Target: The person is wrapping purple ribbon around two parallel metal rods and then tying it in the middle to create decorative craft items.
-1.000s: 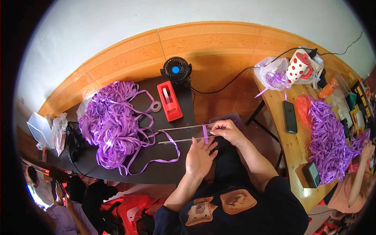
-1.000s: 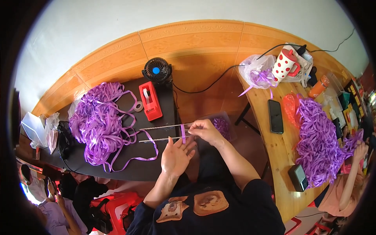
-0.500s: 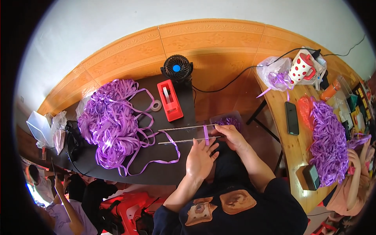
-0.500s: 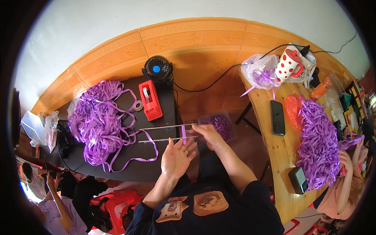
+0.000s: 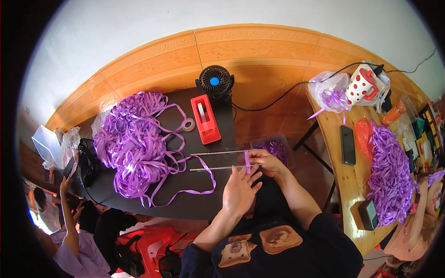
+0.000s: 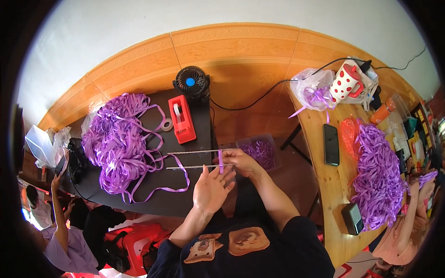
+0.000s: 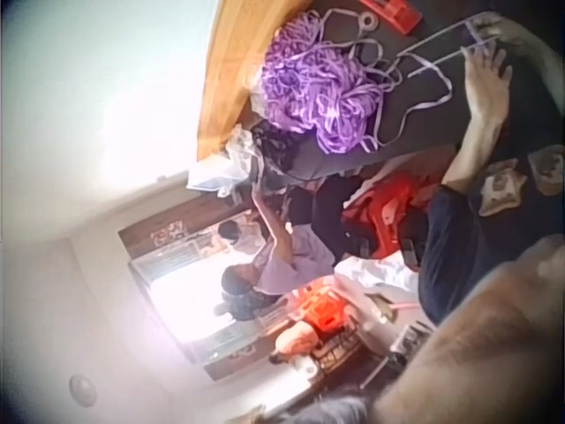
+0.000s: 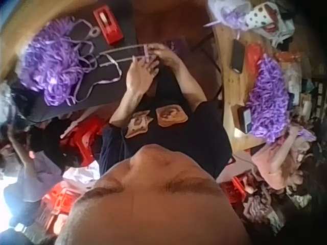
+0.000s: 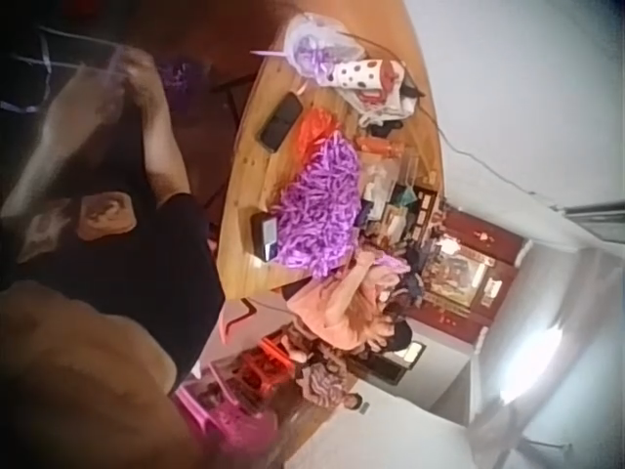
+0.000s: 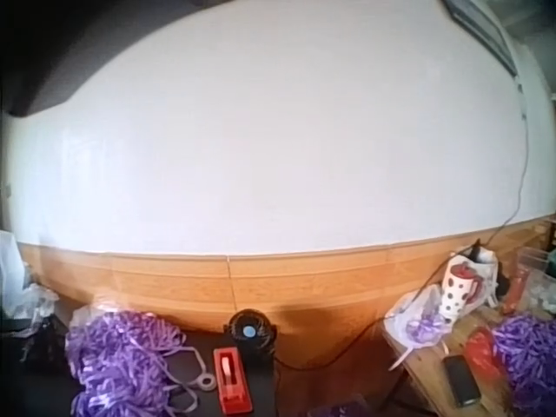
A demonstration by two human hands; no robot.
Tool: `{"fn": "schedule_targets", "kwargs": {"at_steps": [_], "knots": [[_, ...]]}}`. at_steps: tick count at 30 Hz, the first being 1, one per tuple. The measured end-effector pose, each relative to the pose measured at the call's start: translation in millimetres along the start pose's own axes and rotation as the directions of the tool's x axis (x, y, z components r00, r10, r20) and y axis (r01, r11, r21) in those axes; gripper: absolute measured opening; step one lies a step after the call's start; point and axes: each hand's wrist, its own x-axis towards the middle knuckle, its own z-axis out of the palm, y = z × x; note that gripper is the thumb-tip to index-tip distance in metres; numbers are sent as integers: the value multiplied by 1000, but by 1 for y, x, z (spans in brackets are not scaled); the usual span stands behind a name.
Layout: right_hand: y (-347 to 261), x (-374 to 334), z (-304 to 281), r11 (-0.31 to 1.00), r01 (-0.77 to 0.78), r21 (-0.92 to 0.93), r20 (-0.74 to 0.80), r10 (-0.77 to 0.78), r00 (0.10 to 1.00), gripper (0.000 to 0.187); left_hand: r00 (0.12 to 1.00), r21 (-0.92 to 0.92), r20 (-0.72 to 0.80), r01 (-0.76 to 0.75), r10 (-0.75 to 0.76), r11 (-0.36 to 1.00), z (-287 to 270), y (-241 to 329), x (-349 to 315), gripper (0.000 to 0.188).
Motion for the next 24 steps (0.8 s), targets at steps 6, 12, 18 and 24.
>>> {"fn": "schedule_targets", "kwargs": {"at_steps": [6, 12, 18, 24], "knots": [[6, 14, -6, 998, 0, 60, 66, -4, 998, 14, 1000, 9, 12, 5, -5, 1000, 1, 0, 0, 68], [7, 11, -4, 998, -20, 56, 41, 18, 999, 25, 1000, 5, 11, 5, -5, 1000, 1, 0, 0, 68], [0, -5, 0, 991, 96, 88, -163, -81, 983, 44, 1000, 10, 8, 2, -2, 1000, -1, 0, 1, 67], [-23, -11, 21, 989, 143, 25, -141, -138, 980, 67, 1000, 18, 15, -16, 16, 1000, 0, 0, 0, 66]]}}
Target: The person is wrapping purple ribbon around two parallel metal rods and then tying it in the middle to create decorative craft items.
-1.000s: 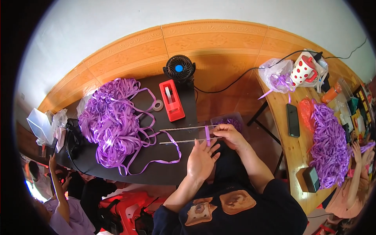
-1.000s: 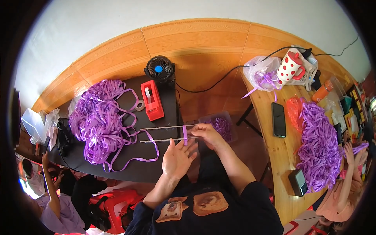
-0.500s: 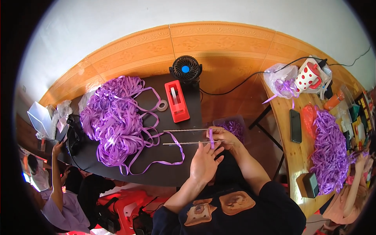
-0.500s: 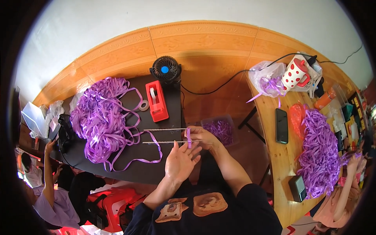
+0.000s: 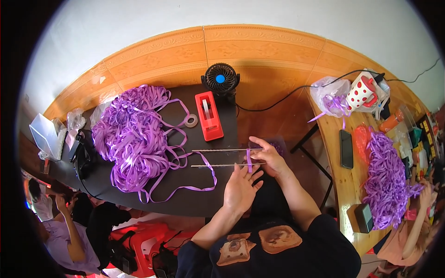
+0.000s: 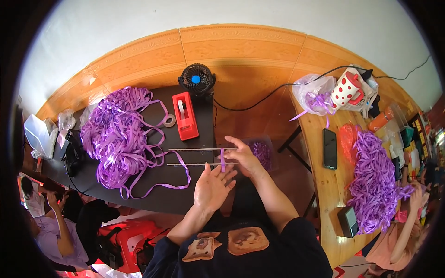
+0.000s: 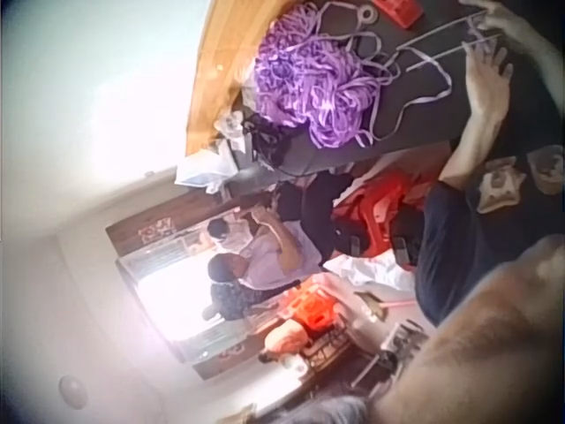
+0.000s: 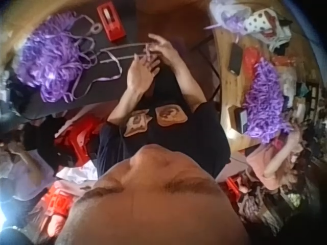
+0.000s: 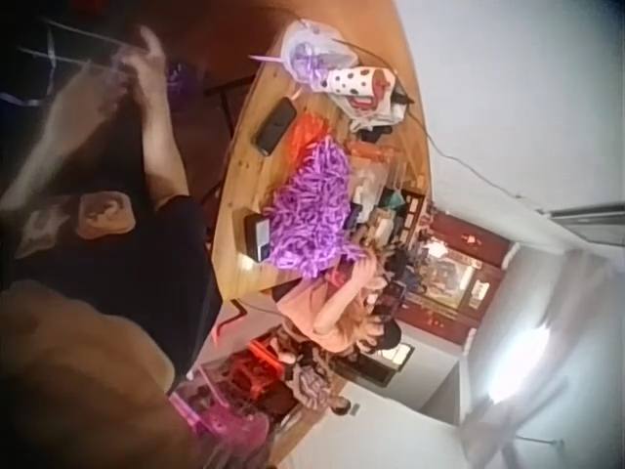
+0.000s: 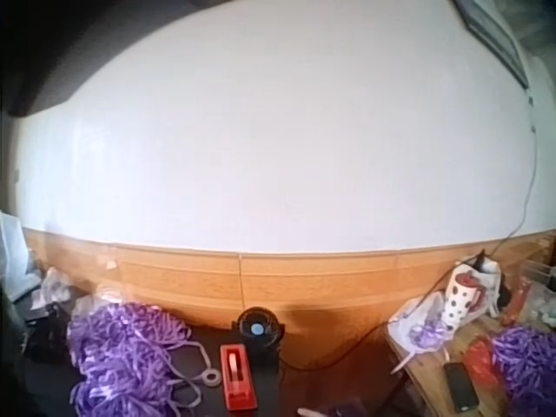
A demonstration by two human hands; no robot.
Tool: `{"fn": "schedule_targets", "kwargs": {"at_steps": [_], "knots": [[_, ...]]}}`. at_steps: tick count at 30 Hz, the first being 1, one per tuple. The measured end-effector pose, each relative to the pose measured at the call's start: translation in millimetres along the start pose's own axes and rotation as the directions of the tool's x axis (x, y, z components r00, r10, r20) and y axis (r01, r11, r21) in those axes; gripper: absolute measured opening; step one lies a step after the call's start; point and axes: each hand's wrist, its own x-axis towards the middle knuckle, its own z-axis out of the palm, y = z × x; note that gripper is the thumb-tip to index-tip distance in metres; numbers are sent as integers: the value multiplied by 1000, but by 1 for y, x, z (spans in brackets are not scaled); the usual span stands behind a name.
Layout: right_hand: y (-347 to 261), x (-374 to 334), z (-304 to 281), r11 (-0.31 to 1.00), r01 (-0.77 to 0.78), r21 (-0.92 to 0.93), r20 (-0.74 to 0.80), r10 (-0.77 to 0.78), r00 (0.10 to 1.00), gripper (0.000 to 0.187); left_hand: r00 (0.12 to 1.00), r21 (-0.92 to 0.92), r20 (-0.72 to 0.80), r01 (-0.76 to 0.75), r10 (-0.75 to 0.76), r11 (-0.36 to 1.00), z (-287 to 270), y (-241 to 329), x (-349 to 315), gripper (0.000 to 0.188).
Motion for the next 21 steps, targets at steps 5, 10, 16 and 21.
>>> {"fn": "schedule_targets", "kwargs": {"at_steps": [5, 10, 16, 21], "knots": [[-4, 0, 6, 997, -11, -71, -87, 5, 996, 70, 1000, -9, -4, 10, -10, 1000, 2, 0, 1, 65], [-2, 2, 9, 998, -9, -56, -100, 3, 995, 70, 1000, 8, -4, -1, 1, 1000, 0, -1, 1, 66], [16, 11, -3, 982, -88, 165, 23, 85, 996, 62, 1000, -10, 0, 2, -2, 1000, 3, 0, 0, 67], [40, 21, -8, 847, -142, 513, 319, -35, 947, 55, 1000, -39, 26, 3, -2, 999, 0, 0, 1, 69]]}}
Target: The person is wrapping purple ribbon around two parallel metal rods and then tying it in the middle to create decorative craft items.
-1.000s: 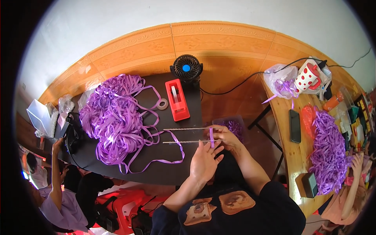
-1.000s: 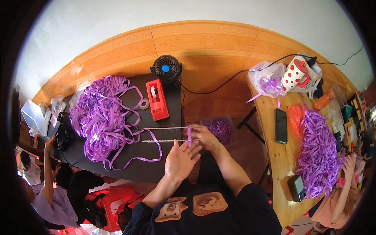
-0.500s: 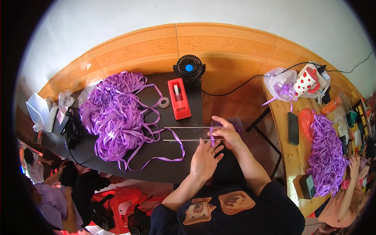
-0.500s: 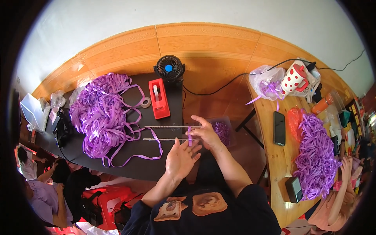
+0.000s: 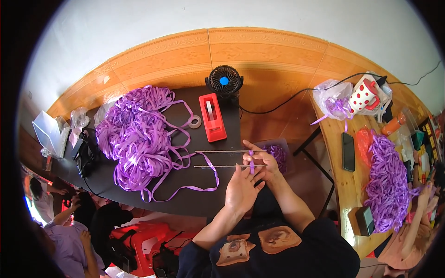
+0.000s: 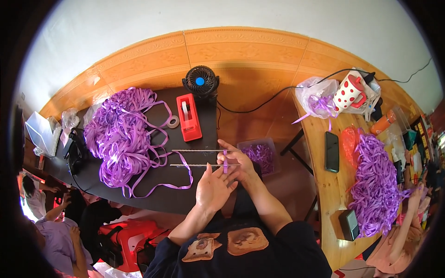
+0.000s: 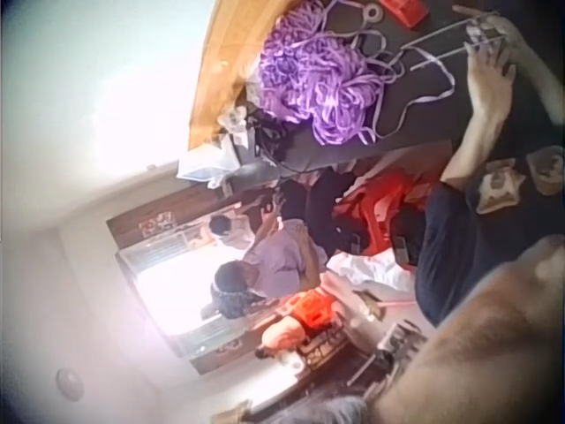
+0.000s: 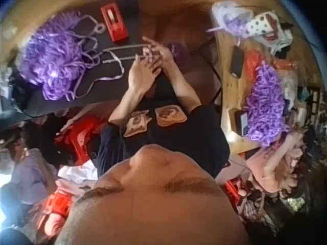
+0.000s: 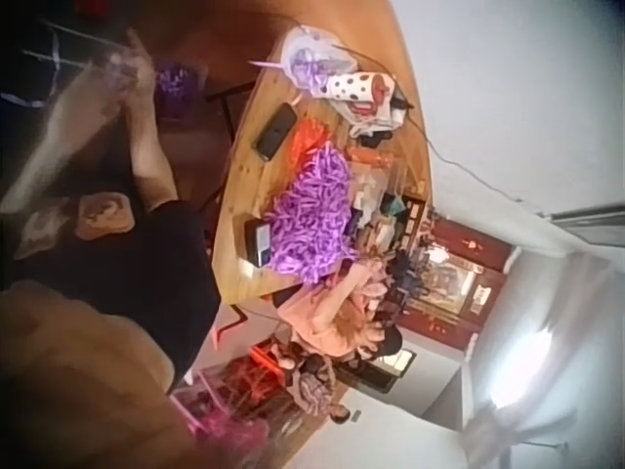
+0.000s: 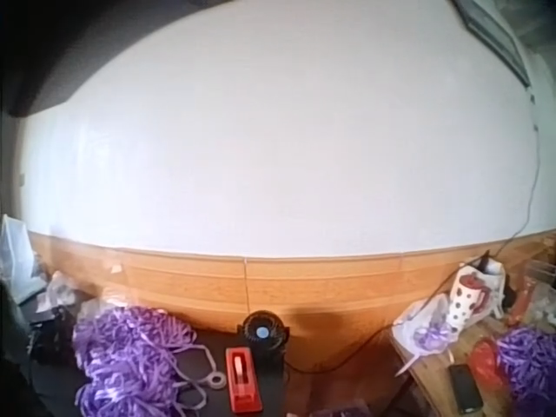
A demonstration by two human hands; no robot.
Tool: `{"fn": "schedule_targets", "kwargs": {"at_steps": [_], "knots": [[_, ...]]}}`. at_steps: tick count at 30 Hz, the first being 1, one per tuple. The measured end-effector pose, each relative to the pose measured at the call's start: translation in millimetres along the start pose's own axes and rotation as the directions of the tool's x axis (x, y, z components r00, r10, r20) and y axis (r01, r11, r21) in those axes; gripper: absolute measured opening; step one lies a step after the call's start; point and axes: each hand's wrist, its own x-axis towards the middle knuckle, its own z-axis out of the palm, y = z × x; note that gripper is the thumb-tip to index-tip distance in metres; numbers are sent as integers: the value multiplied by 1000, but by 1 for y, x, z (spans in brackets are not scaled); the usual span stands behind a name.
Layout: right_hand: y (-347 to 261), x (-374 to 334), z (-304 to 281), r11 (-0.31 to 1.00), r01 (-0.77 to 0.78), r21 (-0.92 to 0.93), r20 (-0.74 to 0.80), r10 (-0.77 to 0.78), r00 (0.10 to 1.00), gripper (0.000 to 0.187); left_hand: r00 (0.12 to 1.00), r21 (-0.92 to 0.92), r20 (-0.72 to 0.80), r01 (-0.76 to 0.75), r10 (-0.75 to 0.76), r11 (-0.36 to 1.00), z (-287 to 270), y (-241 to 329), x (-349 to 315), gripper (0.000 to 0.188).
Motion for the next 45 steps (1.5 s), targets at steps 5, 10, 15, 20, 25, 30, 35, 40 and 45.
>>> {"fn": "schedule_targets", "kwargs": {"at_steps": [5, 10, 15, 20, 25, 30, 35, 40, 45], "knots": [[6, 2, 4, 975, 26, 222, 107, -51, 993, 52, 1000, -21, 18, 7, -7, 1000, -2, 0, 0, 71], [1, 2, 4, 996, 52, 68, 67, -56, 996, 55, 1000, -6, 25, 5, -5, 1000, -3, -1, 1, 72], [-4, 2, 4, 986, 24, -165, -68, -35, 997, 57, 1000, -22, 11, 6, -6, 1000, -4, -1, 1, 72], [0, -2, -11, 991, 98, -90, 35, -95, 995, 58, 1000, -25, 28, 6, -5, 1000, -3, -1, 1, 72], [-5, -10, 6, 997, 76, -2, 29, -75, 997, 65, 1000, -14, 28, 2, -2, 1000, -8, -2, 2, 73], [-15, -9, 15, 941, 28, -338, -52, -49, 997, 67, 1000, 15, 2, -12, 12, 1000, -3, 0, 0, 70], [-9, -9, 13, 993, 54, -106, -32, -58, 998, 50, 1000, 63, -6, -18, 18, 998, -1, -3, 0, 63], [-6, -9, -8, 991, 96, -98, -67, -103, 992, 36, 997, 252, -60, -25, 41, 968, -2, -8, 0, 45], [-31, -48, -18, 955, 295, -14, -261, -289, 921, 29, 1000, 329, -10, -12, 17, 944, 7, -10, -13, 38]]}}
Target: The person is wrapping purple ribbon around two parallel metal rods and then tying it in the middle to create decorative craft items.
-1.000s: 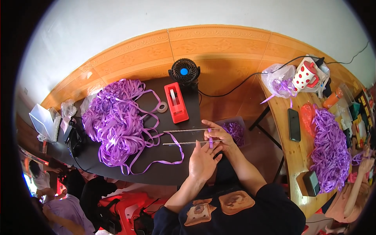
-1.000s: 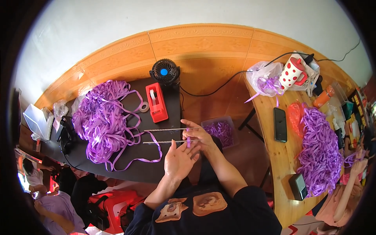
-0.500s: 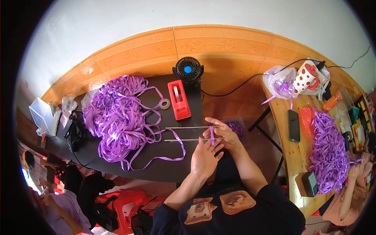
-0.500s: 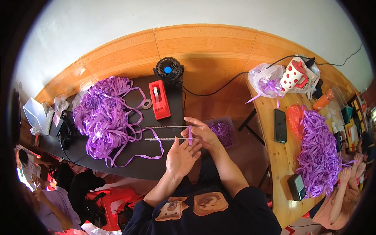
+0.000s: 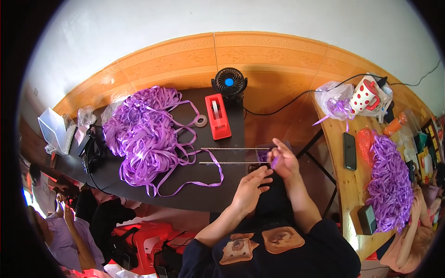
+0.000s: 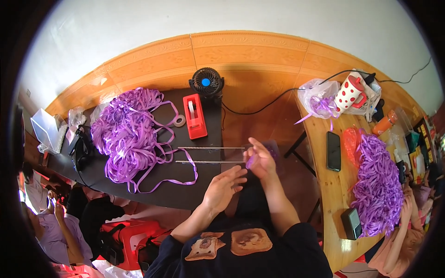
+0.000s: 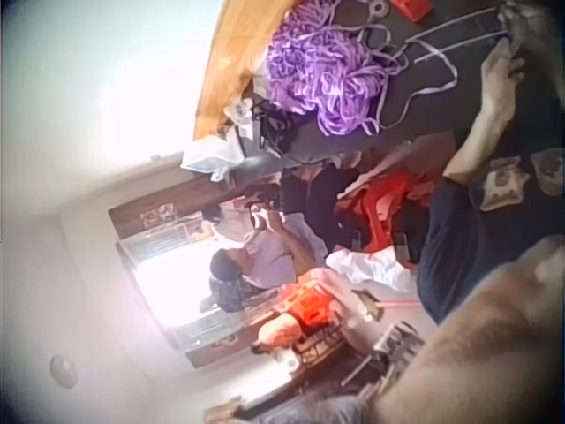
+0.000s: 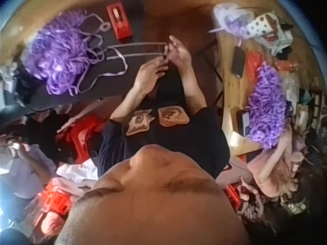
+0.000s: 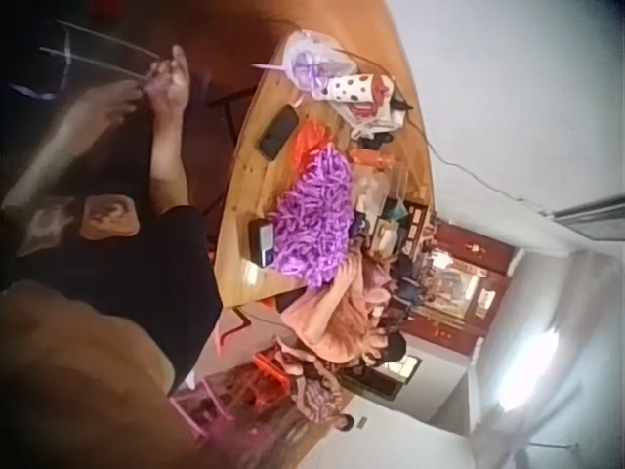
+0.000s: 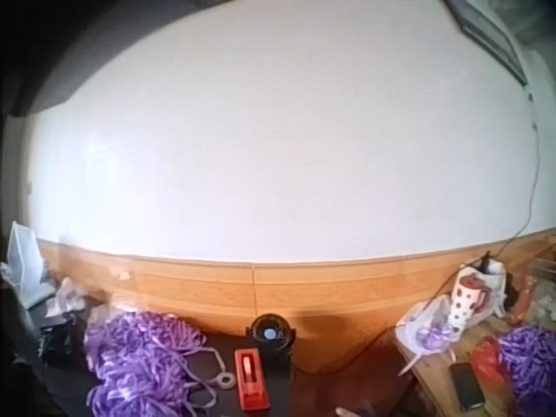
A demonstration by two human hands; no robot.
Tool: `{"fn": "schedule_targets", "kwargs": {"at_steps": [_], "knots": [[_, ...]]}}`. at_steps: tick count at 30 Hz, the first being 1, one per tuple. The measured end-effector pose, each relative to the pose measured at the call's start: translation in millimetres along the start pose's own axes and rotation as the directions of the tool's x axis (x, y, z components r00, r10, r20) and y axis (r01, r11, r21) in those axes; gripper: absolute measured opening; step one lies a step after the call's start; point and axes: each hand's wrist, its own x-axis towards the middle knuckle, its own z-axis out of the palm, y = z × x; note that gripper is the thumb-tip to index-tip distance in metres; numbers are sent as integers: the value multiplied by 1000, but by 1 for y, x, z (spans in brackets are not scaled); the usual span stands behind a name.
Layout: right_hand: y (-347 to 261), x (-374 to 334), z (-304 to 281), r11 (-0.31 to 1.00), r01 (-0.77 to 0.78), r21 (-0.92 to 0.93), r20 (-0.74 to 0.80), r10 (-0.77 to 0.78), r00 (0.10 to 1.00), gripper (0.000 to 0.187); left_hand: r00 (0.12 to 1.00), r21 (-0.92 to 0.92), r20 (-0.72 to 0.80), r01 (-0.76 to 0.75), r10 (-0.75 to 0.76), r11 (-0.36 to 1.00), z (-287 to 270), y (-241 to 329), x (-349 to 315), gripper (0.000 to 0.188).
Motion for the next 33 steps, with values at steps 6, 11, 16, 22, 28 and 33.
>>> {"fn": "schedule_targets", "kwargs": {"at_steps": [6, 11, 16, 22, 28, 33], "knots": [[-54, -2, -20, 692, 120, -712, -168, -334, 927, 29, 814, 693, 303, -545, 496, 472, 6, 31, -43, 15], [-94, 13, -133, 65, -133, -989, -146, -551, 822, 29, 538, 929, 282, 52, 794, -366, -23, 52, -42, 20], [-39, 4, -74, -237, 94, -967, 230, -657, 717, 23, 576, 890, 213, 220, 789, -400, -47, 48, -45, 16], [12, -42, 87, -500, 591, -633, 766, -297, 570, 22, 587, 893, 195, 224, 785, -389, -42, 46, -38, 10], [29, -51, 124, -339, 721, -605, 788, -123, 603, 39, 595, 945, 327, -214, 734, -247, -38, 45, -39, 3], [10, -57, 119, 45, 696, -716, 689, 200, 696, 26, 892, 852, 195, -360, 408, 379, 5, 44, -71, 5]]}}
